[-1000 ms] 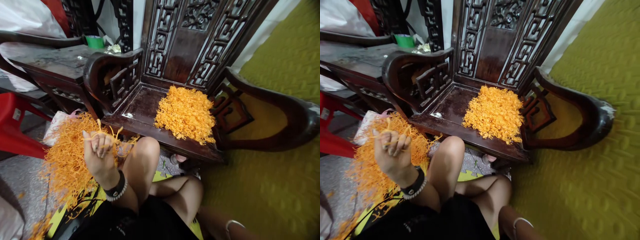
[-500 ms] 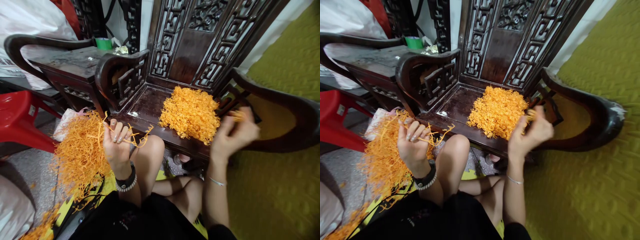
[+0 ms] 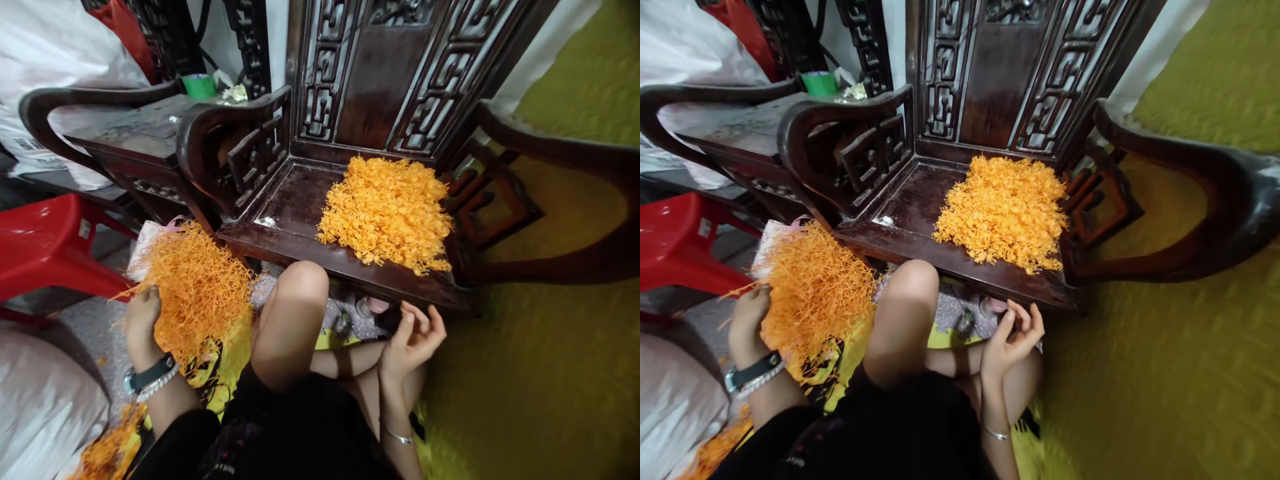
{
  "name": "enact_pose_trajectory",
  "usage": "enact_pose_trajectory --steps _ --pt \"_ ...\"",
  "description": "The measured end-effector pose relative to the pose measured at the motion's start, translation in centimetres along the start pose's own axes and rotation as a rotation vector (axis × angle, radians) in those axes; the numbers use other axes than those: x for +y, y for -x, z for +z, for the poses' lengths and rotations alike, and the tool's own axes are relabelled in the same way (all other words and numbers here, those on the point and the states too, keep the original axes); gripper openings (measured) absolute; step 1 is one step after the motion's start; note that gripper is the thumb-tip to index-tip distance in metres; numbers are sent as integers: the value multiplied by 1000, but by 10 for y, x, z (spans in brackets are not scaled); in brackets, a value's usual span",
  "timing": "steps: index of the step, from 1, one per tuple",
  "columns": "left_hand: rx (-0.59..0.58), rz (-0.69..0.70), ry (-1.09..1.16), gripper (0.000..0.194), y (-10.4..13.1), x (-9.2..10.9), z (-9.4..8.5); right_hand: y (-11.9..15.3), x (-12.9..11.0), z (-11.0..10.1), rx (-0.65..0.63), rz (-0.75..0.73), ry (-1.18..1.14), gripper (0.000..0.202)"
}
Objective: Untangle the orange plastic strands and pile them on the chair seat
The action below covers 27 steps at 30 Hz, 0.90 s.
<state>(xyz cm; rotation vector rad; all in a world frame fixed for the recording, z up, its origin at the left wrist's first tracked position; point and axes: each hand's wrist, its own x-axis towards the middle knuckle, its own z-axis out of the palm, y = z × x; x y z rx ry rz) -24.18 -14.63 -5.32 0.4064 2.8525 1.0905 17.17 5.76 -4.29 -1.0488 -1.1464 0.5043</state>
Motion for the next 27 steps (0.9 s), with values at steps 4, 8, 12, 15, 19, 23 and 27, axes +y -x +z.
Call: enact_pose_trajectory --steps 4,8,12,15,19,23,27 --pt "-37 37 168 20 -18 -3 13 14 12 -19 -80 186 1 39" --pt "92 26 148 13 -49 6 30 19 16 -31 -163 259 46 37" --pt "173 19 27 6 -55 -3 43 21 28 -43 -184 330 81 40" --pt "263 69 3 11 -39 -12 45 27 42 -52 -198 385 127 41" --pt "360 150 13 28 -5 -16 29 35 55 -61 -177 454 143 39" --pt "413 223 74 34 43 -17 26 38 62 -58 -201 448 145 38" --pt "284 183 187 31 79 -27 46 34 70 -42 -270 445 130 38"
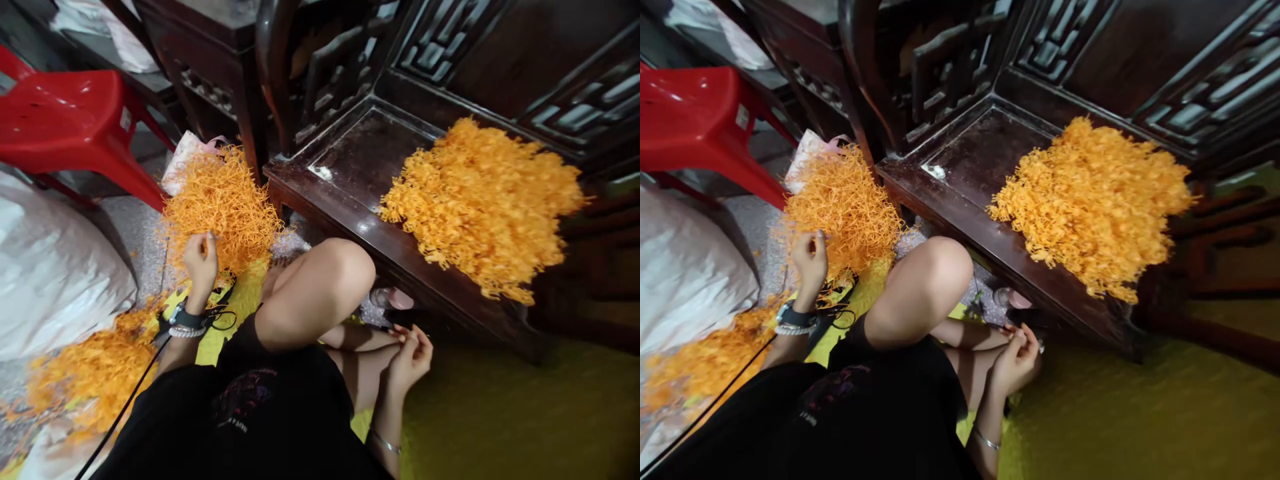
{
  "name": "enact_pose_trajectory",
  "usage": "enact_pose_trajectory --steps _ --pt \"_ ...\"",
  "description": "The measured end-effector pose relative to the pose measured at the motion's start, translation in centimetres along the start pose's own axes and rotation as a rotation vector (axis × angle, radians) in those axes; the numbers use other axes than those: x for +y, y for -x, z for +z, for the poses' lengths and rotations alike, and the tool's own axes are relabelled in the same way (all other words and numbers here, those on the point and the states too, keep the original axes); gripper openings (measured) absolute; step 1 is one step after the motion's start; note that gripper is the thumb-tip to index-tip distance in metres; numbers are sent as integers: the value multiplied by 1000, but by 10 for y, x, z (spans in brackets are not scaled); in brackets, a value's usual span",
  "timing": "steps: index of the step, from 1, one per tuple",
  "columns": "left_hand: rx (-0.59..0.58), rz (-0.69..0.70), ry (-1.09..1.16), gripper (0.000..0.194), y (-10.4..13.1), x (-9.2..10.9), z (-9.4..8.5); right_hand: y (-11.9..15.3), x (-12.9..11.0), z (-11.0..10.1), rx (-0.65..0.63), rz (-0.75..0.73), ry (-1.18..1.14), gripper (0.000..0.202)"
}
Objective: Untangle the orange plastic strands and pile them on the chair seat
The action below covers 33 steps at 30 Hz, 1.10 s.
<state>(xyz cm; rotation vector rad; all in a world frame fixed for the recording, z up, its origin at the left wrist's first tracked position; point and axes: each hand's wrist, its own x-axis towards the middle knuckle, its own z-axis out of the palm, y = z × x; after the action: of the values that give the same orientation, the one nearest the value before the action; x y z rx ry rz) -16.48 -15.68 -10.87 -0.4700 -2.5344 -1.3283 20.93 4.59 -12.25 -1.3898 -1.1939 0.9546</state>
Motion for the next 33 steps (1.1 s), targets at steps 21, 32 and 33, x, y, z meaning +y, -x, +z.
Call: enact_pose_trajectory --steps 21,32,33 --pt "189 -577 -328 34 34 -110 -131 11 -23 146 -389 -44 -48 39" --pt "-274 -937 -680 124 57 -144 -117 39 -43 166 -711 -155 24 36" --pt "-235 -1019 -700 133 69 -153 -123 42 -40 166 -727 -146 31 36"
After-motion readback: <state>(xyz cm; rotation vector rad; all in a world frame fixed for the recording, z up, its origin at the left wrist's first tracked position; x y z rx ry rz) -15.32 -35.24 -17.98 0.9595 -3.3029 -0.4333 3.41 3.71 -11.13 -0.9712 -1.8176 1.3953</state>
